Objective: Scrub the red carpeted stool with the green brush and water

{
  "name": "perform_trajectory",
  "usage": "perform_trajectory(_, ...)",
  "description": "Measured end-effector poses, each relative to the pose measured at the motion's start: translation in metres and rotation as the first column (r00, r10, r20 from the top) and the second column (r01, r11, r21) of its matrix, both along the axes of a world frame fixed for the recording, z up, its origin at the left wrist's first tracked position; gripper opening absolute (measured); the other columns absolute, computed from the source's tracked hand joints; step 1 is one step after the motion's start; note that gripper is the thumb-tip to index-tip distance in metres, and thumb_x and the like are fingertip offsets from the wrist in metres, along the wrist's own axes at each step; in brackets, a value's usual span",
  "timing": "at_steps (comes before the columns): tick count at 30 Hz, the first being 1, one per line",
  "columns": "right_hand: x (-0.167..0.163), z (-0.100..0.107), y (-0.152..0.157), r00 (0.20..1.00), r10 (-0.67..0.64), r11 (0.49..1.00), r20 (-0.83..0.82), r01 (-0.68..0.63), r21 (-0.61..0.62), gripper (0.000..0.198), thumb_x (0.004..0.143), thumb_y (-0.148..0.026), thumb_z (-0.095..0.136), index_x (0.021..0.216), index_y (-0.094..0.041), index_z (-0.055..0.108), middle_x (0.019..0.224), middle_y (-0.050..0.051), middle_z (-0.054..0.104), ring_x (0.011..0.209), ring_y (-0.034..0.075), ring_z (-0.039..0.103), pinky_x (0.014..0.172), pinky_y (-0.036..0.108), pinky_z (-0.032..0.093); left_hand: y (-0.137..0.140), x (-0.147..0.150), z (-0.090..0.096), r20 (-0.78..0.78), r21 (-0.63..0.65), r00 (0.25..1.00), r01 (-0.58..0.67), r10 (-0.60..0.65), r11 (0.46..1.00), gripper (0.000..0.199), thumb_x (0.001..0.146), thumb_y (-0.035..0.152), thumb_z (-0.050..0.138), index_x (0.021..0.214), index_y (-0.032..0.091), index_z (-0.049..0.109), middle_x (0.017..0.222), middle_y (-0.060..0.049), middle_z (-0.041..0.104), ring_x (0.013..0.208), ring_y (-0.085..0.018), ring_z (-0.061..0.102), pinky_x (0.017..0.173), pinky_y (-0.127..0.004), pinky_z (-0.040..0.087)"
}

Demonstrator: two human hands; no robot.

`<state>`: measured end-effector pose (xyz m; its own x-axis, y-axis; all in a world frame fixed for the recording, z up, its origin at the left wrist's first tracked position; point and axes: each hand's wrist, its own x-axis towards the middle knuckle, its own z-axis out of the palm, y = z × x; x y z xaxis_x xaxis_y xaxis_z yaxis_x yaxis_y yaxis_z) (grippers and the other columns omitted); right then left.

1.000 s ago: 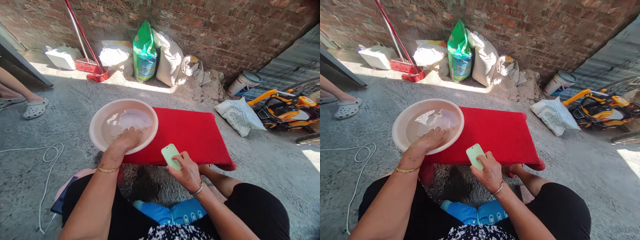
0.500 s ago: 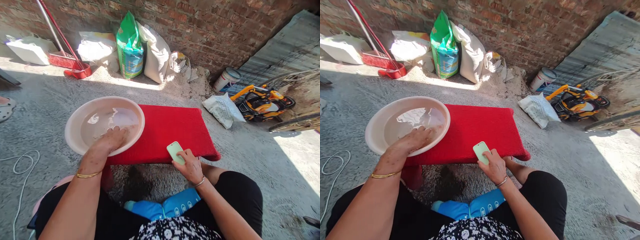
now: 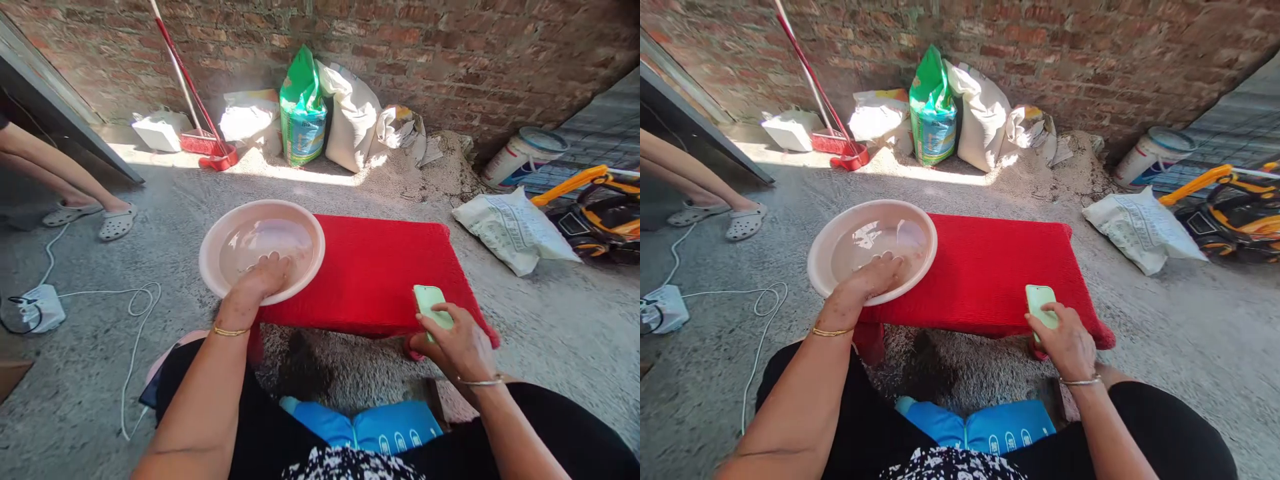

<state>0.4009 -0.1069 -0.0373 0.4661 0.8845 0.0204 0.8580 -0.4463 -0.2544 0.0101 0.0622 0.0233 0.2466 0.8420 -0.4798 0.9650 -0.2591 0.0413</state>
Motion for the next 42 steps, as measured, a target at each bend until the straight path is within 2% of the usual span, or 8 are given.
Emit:
perform_trajectory(4,-0.113,0.012,0.04,0.927,0.37,0.929,-0.063,-0.371,-0.007,0.032,0.088,-0.051,0.067,0.111,-0.029,0.073,0.102,0.004,0.065,0.085,0.021,0.064,0.068,0.029,0.042,-0.004,0.001,0.001,0.025,0.029,0.999,0.033,-0.034,0.999,0.045,0.103,0.02,0.039,0.143,0.015,0.06,0.132,-0.022,0.062,0.122,-0.035,0.064,0.104,-0.054,0.052)
perform_trajectory(9,-0.165,0.021,0.083,0.629,0.775,0.63,-0.057,-0.777,-0.006,0.023,0.084,-0.035,0.075,0.105,-0.025,0.075,0.101,0.004,0.065,0.091,0.019,0.061,0.08,0.028,0.04,-0.009,0.001,0.006,0.076,0.042,0.997,-0.001,-0.002,0.999,0.045,0.103,0.019,0.037,0.143,0.019,0.059,0.136,-0.021,0.061,0.125,-0.036,0.062,0.1,-0.054,0.054)
perform_trajectory(14,-0.14,0.023,0.106,0.912,0.406,0.911,-0.053,-0.409,-0.062,0.027,0.085,-0.041,0.074,0.108,-0.027,0.075,0.1,0.003,0.064,0.084,0.018,0.062,0.069,0.027,0.037,-0.009,0.0,0.008,0.077,-0.019,0.997,0.002,0.0,1.0,0.048,0.103,0.022,0.036,0.146,0.017,0.056,0.141,-0.021,0.057,0.129,-0.039,0.058,0.1,-0.056,0.053)
perform_trajectory(16,-0.147,0.023,0.107,0.969,0.238,0.969,-0.069,-0.241,-0.053,0.029,0.087,-0.048,0.072,0.108,-0.028,0.074,0.1,0.003,0.064,0.082,0.018,0.064,0.064,0.027,0.035,-0.009,0.0,0.007,0.078,-0.013,0.997,0.003,-0.002,1.0,0.048,0.104,0.022,0.034,0.147,0.018,0.056,0.137,-0.02,0.059,0.128,-0.038,0.059,0.1,-0.054,0.052)
perform_trajectory(22,-0.203,0.018,0.107,0.957,0.263,0.95,-0.12,-0.279,-0.143,0.042,0.09,-0.061,0.068,0.115,-0.028,0.07,0.108,0.005,0.066,0.086,0.021,0.068,0.067,0.028,0.04,-0.009,0.0,0.007,0.059,0.006,0.998,0.032,-0.033,0.999,0.048,0.103,0.025,0.038,0.148,0.021,0.053,0.14,-0.021,0.057,0.127,-0.037,0.059,0.099,-0.053,0.053)
perform_trajectory(29,-0.183,0.031,0.117,0.988,0.152,0.977,-0.039,-0.156,-0.149,0.041,0.092,-0.058,0.067,0.119,-0.026,0.068,0.114,0.008,0.063,0.091,0.024,0.07,0.073,0.03,0.043,-0.007,-0.001,0.001,0.075,0.004,0.997,0.015,-0.015,1.0,0.044,0.102,0.023,0.041,0.142,0.019,0.059,0.137,-0.021,0.06,0.124,-0.036,0.061,0.099,-0.053,0.053)
perform_trajectory(35,-0.206,0.024,0.129,0.938,0.309,0.927,-0.154,-0.334,-0.17,0.043,0.096,-0.064,0.058,0.118,-0.028,0.067,0.115,0.007,0.065,0.092,0.023,0.069,0.073,0.031,0.044,-0.006,-0.004,-0.007,0.074,0.038,0.997,0.027,-0.03,0.999,0.046,0.104,0.024,0.036,0.143,0.02,0.059,0.138,-0.02,0.06,0.127,-0.036,0.061,0.102,-0.052,0.052)
perform_trajectory(42,-0.079,0.018,0.124,0.992,0.08,0.981,-0.102,-0.097,-0.17,0.04,0.089,-0.054,0.068,0.118,-0.026,0.068,0.119,0.008,0.067,0.102,0.025,0.069,0.079,0.031,0.046,0.0,-0.007,-0.007,0.05,-0.022,0.999,-0.004,0.005,1.0,0.051,0.104,0.03,0.035,0.149,0.02,0.056,0.144,-0.021,0.058,0.132,-0.04,0.058,0.105,-0.058,0.05)
